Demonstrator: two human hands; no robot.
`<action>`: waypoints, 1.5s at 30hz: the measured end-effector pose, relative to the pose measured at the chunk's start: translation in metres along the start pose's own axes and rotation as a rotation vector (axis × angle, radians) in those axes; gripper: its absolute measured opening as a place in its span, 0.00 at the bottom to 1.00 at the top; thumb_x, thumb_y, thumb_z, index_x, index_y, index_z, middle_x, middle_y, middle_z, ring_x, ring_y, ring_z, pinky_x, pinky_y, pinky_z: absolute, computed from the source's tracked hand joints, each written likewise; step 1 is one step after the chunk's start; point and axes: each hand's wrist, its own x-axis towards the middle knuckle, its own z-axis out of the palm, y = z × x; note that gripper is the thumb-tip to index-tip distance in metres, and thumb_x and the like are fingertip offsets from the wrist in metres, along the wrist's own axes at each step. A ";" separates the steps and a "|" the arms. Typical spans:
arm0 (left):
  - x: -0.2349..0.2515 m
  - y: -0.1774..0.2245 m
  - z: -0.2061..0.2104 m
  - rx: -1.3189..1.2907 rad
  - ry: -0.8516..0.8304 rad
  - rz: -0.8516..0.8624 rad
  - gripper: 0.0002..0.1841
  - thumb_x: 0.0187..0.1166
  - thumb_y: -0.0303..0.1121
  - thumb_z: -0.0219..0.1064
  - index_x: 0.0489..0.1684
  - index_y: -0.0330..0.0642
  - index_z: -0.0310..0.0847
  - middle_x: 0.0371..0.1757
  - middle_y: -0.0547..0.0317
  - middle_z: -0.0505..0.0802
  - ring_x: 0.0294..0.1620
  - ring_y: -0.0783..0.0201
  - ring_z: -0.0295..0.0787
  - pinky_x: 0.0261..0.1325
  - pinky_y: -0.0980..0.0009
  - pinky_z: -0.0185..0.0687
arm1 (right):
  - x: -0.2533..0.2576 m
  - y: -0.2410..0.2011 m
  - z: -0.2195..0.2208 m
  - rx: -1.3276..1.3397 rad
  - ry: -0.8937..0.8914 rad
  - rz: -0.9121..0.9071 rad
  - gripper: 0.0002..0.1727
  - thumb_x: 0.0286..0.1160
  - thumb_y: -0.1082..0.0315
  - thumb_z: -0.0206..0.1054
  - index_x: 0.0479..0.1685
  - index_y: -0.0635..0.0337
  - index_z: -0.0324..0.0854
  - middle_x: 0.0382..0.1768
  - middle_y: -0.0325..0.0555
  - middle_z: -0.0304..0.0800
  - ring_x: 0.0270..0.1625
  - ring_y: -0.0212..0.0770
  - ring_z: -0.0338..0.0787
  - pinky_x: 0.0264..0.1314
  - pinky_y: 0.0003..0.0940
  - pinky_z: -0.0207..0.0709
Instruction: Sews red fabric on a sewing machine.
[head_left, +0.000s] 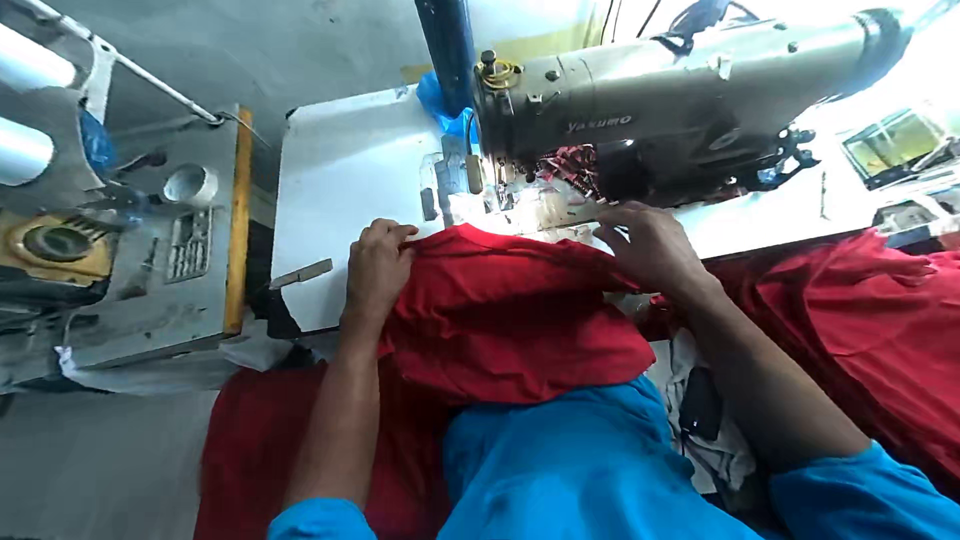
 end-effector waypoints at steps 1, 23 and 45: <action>0.006 0.002 0.001 0.011 -0.004 -0.006 0.16 0.79 0.31 0.70 0.63 0.49 0.89 0.66 0.45 0.88 0.68 0.40 0.83 0.67 0.36 0.77 | 0.004 -0.003 0.005 0.027 -0.025 0.006 0.13 0.85 0.56 0.67 0.52 0.53 0.92 0.52 0.48 0.94 0.54 0.51 0.93 0.58 0.62 0.85; 0.008 0.049 0.047 -0.186 0.149 0.088 0.09 0.81 0.37 0.71 0.52 0.44 0.88 0.50 0.53 0.90 0.46 0.56 0.88 0.51 0.57 0.86 | -0.022 0.008 0.059 0.017 0.206 0.012 0.08 0.83 0.66 0.68 0.52 0.58 0.86 0.48 0.52 0.91 0.40 0.52 0.93 0.37 0.53 0.86; -0.015 0.066 -0.003 -0.637 0.278 0.095 0.07 0.86 0.30 0.65 0.55 0.43 0.78 0.52 0.61 0.91 0.49 0.68 0.90 0.50 0.69 0.89 | -0.028 -0.007 -0.002 0.769 0.107 0.076 0.05 0.80 0.70 0.67 0.48 0.57 0.85 0.32 0.39 0.87 0.26 0.32 0.82 0.24 0.27 0.78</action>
